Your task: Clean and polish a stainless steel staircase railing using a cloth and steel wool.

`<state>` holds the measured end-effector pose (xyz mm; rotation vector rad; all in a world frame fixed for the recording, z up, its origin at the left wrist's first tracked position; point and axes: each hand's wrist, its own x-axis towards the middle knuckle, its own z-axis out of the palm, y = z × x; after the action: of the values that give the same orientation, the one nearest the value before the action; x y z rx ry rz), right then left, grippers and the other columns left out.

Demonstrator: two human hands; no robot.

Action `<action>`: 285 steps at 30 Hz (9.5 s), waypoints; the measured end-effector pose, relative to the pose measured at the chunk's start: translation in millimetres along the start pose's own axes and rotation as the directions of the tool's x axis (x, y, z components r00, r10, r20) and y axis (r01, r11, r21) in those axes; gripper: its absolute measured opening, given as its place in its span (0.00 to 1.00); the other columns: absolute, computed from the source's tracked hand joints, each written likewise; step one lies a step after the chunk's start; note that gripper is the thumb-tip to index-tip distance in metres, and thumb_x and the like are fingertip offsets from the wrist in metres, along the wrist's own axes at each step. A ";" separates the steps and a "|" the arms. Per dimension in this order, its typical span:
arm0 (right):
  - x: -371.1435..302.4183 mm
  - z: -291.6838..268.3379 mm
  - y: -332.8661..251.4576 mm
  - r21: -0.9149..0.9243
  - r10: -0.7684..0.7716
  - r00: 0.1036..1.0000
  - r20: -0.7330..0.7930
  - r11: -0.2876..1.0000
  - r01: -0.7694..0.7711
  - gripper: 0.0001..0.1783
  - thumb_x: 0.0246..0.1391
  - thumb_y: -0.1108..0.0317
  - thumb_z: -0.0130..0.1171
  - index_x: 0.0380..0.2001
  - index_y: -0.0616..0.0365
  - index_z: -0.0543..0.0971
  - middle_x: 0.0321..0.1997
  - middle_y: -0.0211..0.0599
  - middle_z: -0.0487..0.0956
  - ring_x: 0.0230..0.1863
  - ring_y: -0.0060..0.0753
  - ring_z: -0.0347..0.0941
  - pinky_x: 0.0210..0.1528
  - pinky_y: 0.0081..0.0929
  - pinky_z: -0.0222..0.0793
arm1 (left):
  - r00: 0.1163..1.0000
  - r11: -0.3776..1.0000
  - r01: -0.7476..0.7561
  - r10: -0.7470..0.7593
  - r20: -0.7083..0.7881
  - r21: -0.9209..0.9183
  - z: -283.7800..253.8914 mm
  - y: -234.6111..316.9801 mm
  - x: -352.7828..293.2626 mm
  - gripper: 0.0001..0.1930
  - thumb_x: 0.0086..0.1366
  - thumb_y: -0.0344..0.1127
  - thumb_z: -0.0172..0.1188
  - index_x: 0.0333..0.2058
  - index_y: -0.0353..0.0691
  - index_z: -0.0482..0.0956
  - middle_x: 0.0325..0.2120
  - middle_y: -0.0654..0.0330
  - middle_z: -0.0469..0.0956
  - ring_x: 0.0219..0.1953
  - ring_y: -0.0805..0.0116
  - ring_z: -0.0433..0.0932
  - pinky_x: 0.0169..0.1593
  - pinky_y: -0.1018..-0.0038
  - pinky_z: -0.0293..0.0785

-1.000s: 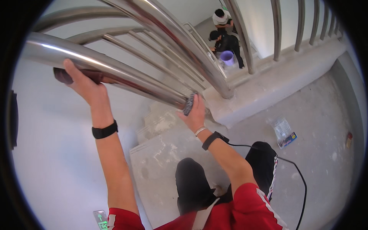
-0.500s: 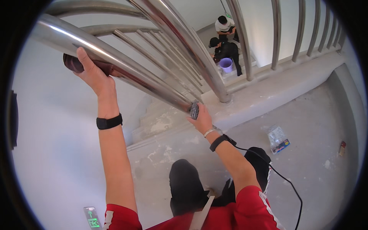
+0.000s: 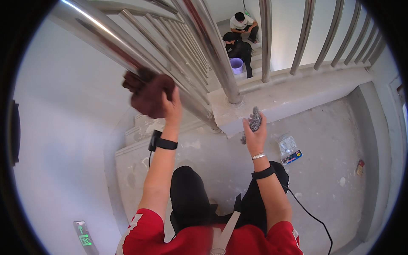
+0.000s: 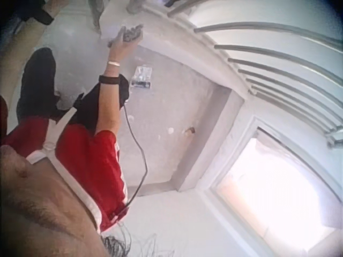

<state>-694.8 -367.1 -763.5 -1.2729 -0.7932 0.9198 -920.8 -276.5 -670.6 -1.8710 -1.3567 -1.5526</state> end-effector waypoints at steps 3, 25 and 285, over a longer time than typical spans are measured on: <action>-8.7 4.0 -6.7 -0.066 -0.009 0.998 0.056 0.998 0.013 0.28 0.46 0.72 0.63 0.50 0.63 0.64 0.38 0.36 0.74 0.39 0.23 0.69 0.43 0.22 0.67 | 0.989 0.992 0.090 -0.079 0.122 -0.087 13.5 -12.8 -59.0 0.18 0.58 0.34 0.58 0.46 0.36 0.73 0.46 0.53 0.73 0.51 0.57 0.69 0.57 0.69 0.59; -21.9 -19.8 -18.7 0.005 -0.076 0.996 0.042 0.997 0.076 0.28 0.45 0.72 0.63 0.49 0.62 0.64 0.38 0.35 0.74 0.38 0.23 0.69 0.43 0.21 0.67 | 0.719 0.821 0.554 -0.555 0.420 0.137 -55.7 -39.1 -154.3 0.17 0.60 0.37 0.55 0.43 0.31 0.72 0.42 0.47 0.74 0.45 0.54 0.72 0.49 0.67 0.66; 126.1 -62.8 -5.2 -0.732 -0.522 0.680 0.515 0.146 0.666 0.20 0.44 0.77 0.50 0.45 0.54 0.72 0.48 0.39 0.70 0.50 0.45 0.65 0.51 0.34 0.63 | 0.247 0.787 0.585 0.057 0.967 -0.195 -59.9 97.4 -230.7 0.17 0.52 0.44 0.56 0.32 0.35 0.78 0.24 0.49 0.74 0.31 0.49 0.73 0.35 0.60 0.69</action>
<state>-583.5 -280.7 -767.8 -1.5417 -1.9286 -0.2364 -858.9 -469.8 -828.9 -3.4549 -1.9061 -0.8070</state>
